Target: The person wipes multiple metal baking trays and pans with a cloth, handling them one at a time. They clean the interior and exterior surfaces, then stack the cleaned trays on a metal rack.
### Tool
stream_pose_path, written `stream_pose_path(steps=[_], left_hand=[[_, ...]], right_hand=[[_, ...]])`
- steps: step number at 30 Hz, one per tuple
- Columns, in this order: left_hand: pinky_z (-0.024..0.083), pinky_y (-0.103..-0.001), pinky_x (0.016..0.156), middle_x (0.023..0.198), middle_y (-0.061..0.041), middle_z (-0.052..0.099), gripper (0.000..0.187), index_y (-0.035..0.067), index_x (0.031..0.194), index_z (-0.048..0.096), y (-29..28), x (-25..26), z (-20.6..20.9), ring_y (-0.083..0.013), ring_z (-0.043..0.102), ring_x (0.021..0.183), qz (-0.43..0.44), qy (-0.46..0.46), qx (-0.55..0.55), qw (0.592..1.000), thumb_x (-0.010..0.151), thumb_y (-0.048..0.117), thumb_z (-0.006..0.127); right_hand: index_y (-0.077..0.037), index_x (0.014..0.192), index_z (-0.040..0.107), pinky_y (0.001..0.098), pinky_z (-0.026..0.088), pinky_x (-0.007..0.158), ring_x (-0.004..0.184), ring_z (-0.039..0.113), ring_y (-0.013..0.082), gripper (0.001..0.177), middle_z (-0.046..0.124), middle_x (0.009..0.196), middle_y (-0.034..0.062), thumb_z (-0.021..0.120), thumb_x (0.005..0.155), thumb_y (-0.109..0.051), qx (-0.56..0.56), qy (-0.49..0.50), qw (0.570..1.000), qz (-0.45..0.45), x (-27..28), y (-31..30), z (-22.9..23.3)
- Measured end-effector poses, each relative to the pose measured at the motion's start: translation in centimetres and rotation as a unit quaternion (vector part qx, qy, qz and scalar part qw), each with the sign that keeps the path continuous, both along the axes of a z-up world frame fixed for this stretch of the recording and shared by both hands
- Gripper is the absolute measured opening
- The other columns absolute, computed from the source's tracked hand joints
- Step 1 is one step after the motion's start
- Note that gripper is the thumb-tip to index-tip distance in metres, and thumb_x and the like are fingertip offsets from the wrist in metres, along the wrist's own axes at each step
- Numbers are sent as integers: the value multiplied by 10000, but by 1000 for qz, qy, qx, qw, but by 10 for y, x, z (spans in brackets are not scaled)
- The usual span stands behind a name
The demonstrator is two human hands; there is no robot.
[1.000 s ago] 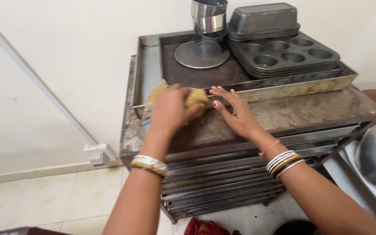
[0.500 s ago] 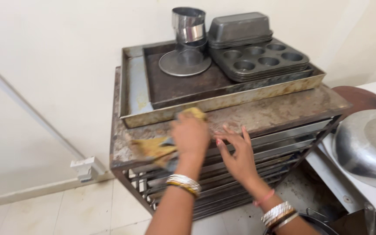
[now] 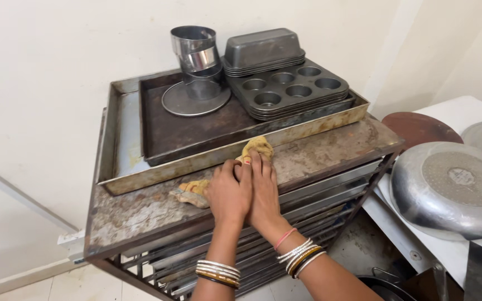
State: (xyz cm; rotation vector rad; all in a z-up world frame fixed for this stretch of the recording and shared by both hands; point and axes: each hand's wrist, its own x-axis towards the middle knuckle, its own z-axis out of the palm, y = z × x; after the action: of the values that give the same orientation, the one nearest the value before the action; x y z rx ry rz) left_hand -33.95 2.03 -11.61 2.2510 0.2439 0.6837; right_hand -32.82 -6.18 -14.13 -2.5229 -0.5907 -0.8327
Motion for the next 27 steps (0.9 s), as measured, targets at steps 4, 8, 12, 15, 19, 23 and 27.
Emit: stream_pose_path(steps=[4,8,12,15,19,23,27], left_hand=[[459,-543,928,1084,-232,684,421,99,1090,732,-48,24,-14,-428,634,1035,-54,-18,-30,998,956,457,554],[447,-511,985,1125,-213,682,469,88,1154,726,-128,62,-25,-400,625,1100,-160,-42,-40,985,935,468,559],[356,-521,1080,1277,-212,619,549,75,1315,650,-211,103,-26,-403,556,1215,-255,-11,-47,966,946,466,537],[314,-526,1119,1344,-219,573,573,77,1369,609,-259,128,-20,-415,515,1268,-293,25,-22,955,972,477,508],[304,-501,1147,1409,-203,545,596,81,1410,580,-266,139,-17,-396,501,1321,-355,25,-25,934,973,476,486],[336,-481,1151,1463,-177,527,607,97,1439,559,-245,127,-17,-401,495,1335,-413,59,-16,909,968,470,474],[278,-502,1162,1499,-167,502,601,89,1459,517,-237,102,-18,-375,475,1369,-416,41,-1,908,982,451,464]], right_hand=[[-111,1215,622,508,381,1101,1342,433,434,312,442,1486,212,589,935,-245,73,80,994,-32,23,-53,-8],[-49,1310,561,479,391,1097,1306,478,444,387,475,1438,244,568,980,-251,132,61,988,-55,63,-147,-10],[-68,1300,587,476,383,1076,1295,468,470,364,466,1462,262,564,971,-222,149,27,986,-69,98,-237,-16],[-65,1343,547,479,373,1085,1282,481,456,423,486,1412,255,583,959,-239,196,53,971,-128,120,-285,-18],[-93,1181,647,476,399,1074,1276,484,452,266,461,1482,241,572,955,-211,166,26,968,-189,126,-297,-23],[-89,1201,647,508,366,1066,1278,461,447,267,476,1415,234,574,964,-190,154,-24,954,-257,109,-277,-29],[-90,1119,648,513,325,1061,1258,442,428,234,454,1410,210,605,910,-185,121,-9,957,-262,83,-272,-29]])
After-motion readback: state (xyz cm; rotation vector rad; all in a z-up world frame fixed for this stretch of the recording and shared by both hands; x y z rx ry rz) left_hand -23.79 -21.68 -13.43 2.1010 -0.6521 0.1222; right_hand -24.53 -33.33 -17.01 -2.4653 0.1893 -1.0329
